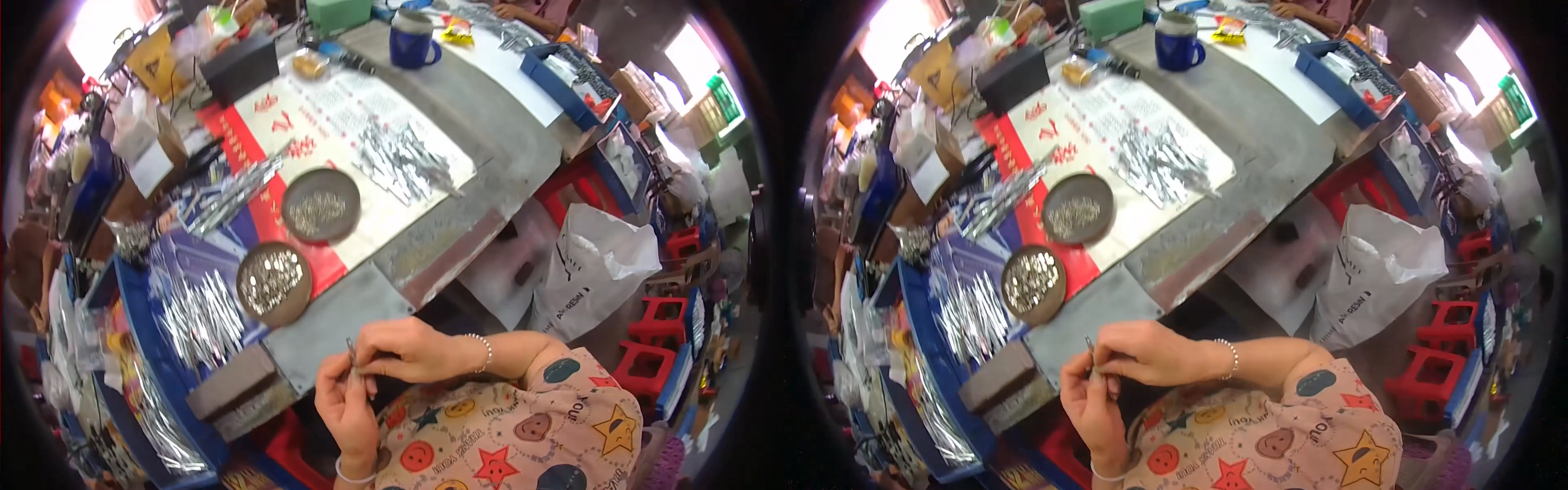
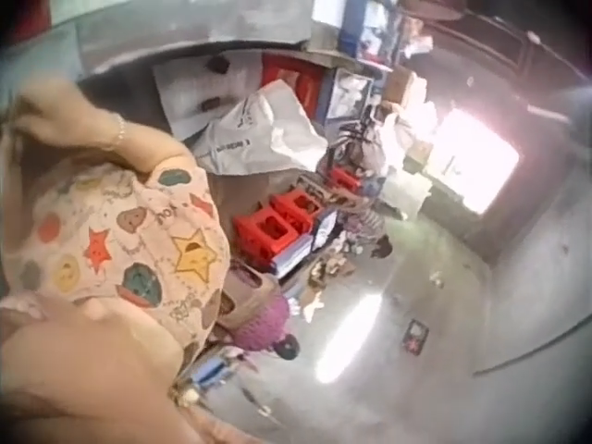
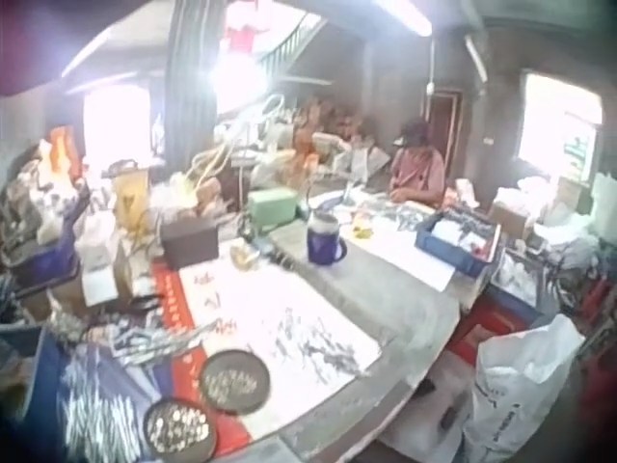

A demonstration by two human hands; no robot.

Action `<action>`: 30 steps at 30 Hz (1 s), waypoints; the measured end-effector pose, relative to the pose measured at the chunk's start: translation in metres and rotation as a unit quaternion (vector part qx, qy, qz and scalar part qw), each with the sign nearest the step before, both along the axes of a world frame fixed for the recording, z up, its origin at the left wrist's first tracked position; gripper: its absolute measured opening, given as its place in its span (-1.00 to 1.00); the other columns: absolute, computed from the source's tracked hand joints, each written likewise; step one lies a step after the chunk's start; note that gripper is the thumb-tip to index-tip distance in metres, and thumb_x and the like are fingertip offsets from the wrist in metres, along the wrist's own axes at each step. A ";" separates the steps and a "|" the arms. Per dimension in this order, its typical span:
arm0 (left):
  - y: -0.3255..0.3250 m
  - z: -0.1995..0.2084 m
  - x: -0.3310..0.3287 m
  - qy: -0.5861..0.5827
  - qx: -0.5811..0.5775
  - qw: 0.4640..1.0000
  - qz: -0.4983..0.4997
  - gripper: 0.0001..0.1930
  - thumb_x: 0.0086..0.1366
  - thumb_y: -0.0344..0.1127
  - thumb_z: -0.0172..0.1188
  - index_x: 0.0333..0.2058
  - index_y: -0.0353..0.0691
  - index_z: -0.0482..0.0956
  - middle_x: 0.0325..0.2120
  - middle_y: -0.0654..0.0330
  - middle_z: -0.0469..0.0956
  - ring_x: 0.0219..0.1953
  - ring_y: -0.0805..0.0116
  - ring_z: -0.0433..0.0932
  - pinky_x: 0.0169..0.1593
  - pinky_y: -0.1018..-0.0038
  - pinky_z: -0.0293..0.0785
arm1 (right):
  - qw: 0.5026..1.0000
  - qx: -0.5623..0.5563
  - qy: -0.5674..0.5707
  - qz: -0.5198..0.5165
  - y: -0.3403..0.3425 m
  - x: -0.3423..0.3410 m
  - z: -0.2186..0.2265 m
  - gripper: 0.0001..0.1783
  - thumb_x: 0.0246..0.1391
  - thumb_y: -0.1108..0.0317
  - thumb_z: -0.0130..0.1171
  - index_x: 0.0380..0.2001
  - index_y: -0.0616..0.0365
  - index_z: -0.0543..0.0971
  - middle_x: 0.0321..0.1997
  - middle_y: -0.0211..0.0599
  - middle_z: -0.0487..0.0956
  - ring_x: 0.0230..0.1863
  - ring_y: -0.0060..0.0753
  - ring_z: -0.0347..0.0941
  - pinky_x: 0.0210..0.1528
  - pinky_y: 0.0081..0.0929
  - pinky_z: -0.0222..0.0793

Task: Assembling and sorting small metal hardware components.

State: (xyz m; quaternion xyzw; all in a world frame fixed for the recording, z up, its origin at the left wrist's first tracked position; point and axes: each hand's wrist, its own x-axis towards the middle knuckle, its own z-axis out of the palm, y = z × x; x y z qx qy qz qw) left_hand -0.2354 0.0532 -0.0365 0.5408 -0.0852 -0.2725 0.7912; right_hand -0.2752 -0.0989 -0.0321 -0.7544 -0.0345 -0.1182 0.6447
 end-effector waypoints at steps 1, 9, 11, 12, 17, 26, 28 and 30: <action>-0.002 -0.001 -0.002 0.002 0.000 1.000 -0.004 -0.80 0.28 -0.48 0.03 -0.11 -0.35 0.41 -0.37 0.25 0.44 -0.49 0.59 0.31 -0.43 0.68 0.22 | 0.999 0.025 0.034 0.001 -0.002 -0.004 -0.003 -0.87 -0.01 0.56 0.20 -0.41 0.25 0.44 -0.41 -0.22 0.48 -0.36 -0.25 0.47 -0.30 -0.45 0.39; 0.000 0.001 -0.010 -0.024 -0.037 0.999 0.006 -0.83 0.31 -0.47 0.04 -0.13 -0.30 0.38 -0.35 0.26 0.43 -0.47 0.57 0.33 -0.40 0.67 0.23 | 0.958 0.255 0.112 0.062 -0.001 -0.002 -0.004 -0.87 0.06 0.52 0.17 -0.39 0.26 0.40 -0.33 -0.27 0.47 -0.32 -0.42 0.47 -0.28 -0.52 0.44; -0.001 0.009 -0.012 -0.032 -0.061 0.998 -0.001 -0.83 0.31 -0.47 0.02 -0.13 -0.30 0.36 -0.31 0.24 0.42 -0.43 0.55 0.35 -0.35 0.66 0.27 | 0.861 0.467 0.150 0.133 -0.004 0.003 -0.015 -0.81 0.05 0.47 0.22 -0.41 0.25 0.38 -0.33 -0.29 0.45 -0.35 -0.39 0.50 -0.30 -0.50 0.51; -0.001 0.013 -0.013 -0.043 -0.055 0.998 -0.005 -0.83 0.30 -0.52 0.02 -0.13 -0.31 0.39 -0.36 0.23 0.43 -0.48 0.56 0.34 -0.41 0.67 0.26 | 0.864 0.463 0.146 0.134 -0.004 0.002 -0.018 -0.81 0.05 0.47 0.22 -0.41 0.25 0.38 -0.33 -0.29 0.45 -0.35 -0.39 0.50 -0.30 -0.50 0.51; -0.003 0.022 -0.019 -0.151 -0.044 0.987 0.025 -0.83 0.31 -0.56 -0.01 -0.13 -0.31 0.40 -0.35 0.19 0.45 -0.51 0.59 0.31 -0.44 0.66 0.26 | 0.856 0.475 0.132 0.155 -0.002 0.003 0.003 -0.84 0.05 0.48 0.21 -0.39 0.25 0.41 -0.33 -0.26 0.47 -0.41 -0.37 0.50 -0.36 -0.49 0.50; -0.002 0.004 -0.023 -0.271 0.061 0.948 0.155 -0.85 0.34 -0.43 -0.01 -0.15 -0.34 0.39 -0.31 0.18 0.46 -0.45 0.58 0.28 -0.37 0.66 0.24 | 0.962 0.270 0.026 -0.026 0.036 -0.006 0.009 -0.83 0.12 0.40 0.16 -0.27 0.27 0.49 -0.36 -0.46 0.52 -0.35 -0.71 0.38 -0.30 -0.69 0.34; 0.001 0.002 -0.024 -0.280 0.072 0.944 0.159 -0.84 0.34 -0.43 0.00 -0.15 -0.35 0.39 -0.30 0.16 0.47 -0.42 0.54 0.32 -0.33 0.63 0.29 | 0.977 0.206 -0.018 -0.056 0.040 -0.005 0.010 -0.84 0.12 0.40 0.16 -0.28 0.28 0.50 -0.35 -0.44 0.52 -0.32 -0.69 0.39 -0.28 -0.68 0.34; 0.001 0.008 -0.024 -0.287 0.089 0.939 0.168 -0.83 0.34 -0.42 0.01 -0.15 -0.36 0.40 -0.29 0.13 0.47 -0.39 0.51 0.36 -0.29 0.61 0.33 | 0.981 0.165 -0.059 -0.078 0.042 -0.005 0.014 -0.85 0.10 0.43 0.16 -0.29 0.30 0.52 -0.31 -0.37 0.54 -0.24 -0.62 0.42 -0.21 -0.63 0.34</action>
